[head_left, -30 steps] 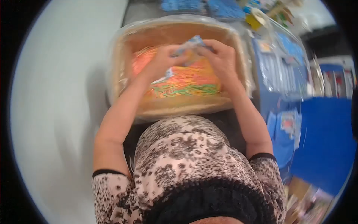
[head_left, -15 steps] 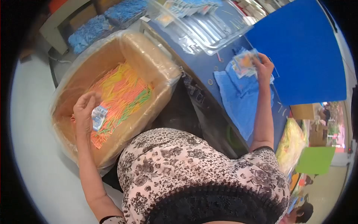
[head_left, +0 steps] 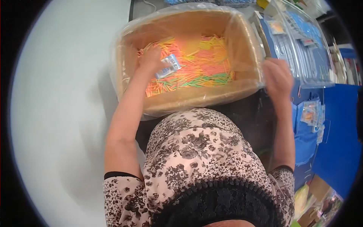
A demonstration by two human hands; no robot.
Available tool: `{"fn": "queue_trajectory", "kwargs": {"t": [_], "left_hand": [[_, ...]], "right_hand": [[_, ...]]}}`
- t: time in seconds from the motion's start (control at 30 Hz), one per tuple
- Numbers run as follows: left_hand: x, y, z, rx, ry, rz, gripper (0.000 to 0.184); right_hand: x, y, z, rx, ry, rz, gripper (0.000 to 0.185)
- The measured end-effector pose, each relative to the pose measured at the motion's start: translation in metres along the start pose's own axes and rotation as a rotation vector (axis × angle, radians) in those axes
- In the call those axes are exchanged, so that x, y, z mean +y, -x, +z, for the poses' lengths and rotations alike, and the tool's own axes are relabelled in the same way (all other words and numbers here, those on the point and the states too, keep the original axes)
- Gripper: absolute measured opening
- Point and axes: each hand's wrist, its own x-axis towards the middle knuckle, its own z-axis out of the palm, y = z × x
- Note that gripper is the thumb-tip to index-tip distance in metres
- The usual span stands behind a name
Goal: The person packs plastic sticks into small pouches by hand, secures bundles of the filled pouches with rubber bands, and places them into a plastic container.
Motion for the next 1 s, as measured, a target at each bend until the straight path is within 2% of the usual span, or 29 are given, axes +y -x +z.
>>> {"fn": "queue_trajectory", "kwargs": {"t": [0.03,0.1,0.17,0.27,0.37,0.5,0.57,0.8,0.9,1.0], "left_hand": [[0.007,0.000,-0.003,-0.094,-0.109,-0.049,0.052],[0.022,0.005,-0.013,-0.085,-0.118,-0.058,0.055],[0.031,0.013,-0.024,-0.089,-0.129,-0.058,0.061],[0.019,0.006,-0.015,0.019,-0.102,0.024,0.057],[0.022,0.003,-0.014,0.053,-0.035,0.056,0.052],[0.038,0.008,-0.027,0.037,0.077,0.061,0.044],[0.048,0.011,-0.032,0.071,0.118,0.084,0.039],[0.055,0.012,-0.048,0.059,0.167,0.081,0.037],[0.053,0.012,-0.047,0.056,0.191,0.069,0.036],[0.054,0.011,-0.045,0.057,0.209,0.086,0.035]], "right_hand": [[-0.003,-0.014,0.021,-0.160,-0.090,-0.026,0.016],[-0.007,-0.037,0.065,-0.380,-0.136,0.059,0.011],[0.007,-0.060,0.109,-0.673,-0.059,0.055,0.011],[0.026,-0.070,0.155,-0.822,-0.056,-0.067,0.012],[0.032,-0.061,0.185,-1.101,0.173,-0.137,0.011],[0.040,-0.034,0.198,-1.027,0.080,-0.209,0.011],[0.027,-0.036,0.190,-1.056,0.048,-0.218,0.011],[-0.014,-0.040,0.198,-1.081,-0.043,-0.320,0.015],[-0.034,-0.037,0.194,-1.097,0.293,-0.394,0.019],[-0.028,-0.028,0.196,-1.000,0.271,-0.447,0.020]]}}
